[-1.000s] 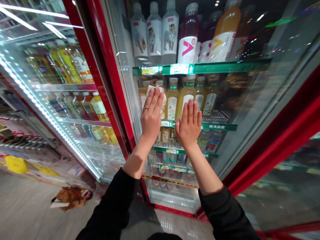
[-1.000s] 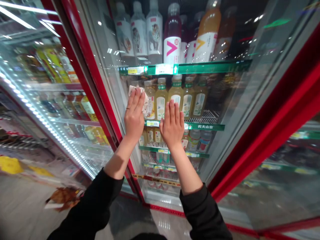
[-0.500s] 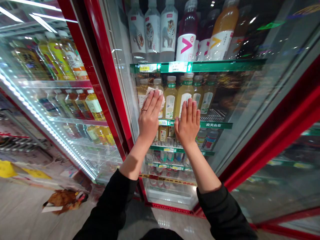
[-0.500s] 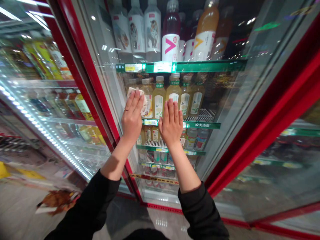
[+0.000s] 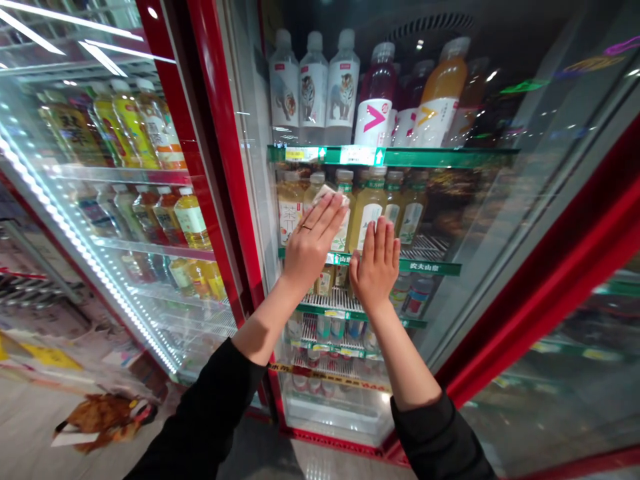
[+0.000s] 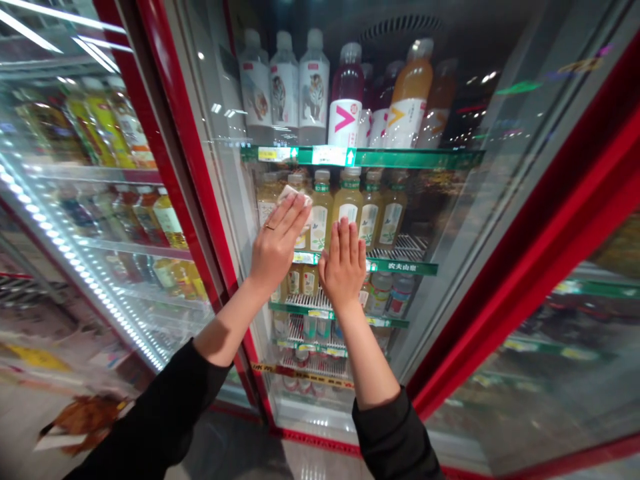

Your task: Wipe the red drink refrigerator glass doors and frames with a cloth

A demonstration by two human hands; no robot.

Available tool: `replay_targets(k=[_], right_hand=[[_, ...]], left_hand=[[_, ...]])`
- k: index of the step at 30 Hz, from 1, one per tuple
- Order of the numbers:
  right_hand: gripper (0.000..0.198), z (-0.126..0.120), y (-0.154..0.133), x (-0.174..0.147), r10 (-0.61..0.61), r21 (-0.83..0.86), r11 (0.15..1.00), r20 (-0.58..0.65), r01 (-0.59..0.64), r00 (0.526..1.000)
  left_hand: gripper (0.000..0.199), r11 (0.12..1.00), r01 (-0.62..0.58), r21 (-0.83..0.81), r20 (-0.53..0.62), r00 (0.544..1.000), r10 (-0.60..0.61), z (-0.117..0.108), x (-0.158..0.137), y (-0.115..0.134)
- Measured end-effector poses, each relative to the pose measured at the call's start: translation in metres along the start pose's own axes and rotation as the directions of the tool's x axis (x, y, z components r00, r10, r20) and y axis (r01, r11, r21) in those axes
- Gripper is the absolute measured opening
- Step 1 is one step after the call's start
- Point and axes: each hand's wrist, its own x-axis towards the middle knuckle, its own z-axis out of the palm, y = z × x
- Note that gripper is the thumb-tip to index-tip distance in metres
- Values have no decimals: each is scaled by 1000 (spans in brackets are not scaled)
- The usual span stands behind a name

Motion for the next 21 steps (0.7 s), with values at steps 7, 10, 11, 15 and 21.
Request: replay_targets(k=[7,10,11,15,21], right_hand=[[74,6,3,-3,-7,0,1000,-33,7,999],[82,12,9,-6,13,-8,1000,-112,-14,994],[85,14,11,-7,10,-15,1000,-136,-12,991],[87,16,13,-6,-11,-26,1000,-172,6,985],[79,10,5,-1,-19,-30,999,-67,17,998]], left_hand=[[75,997,-68,-33,29,997,69,11,-18,31],[67,988,-151,-24,86,985,152,15,5,30],[67,990,-139,-19,91,986,140,15,14,24],[74,1000,-1,20,40,999,1,4,22,0],[73,997,46,55,-11,999,-45,0,-27,12]])
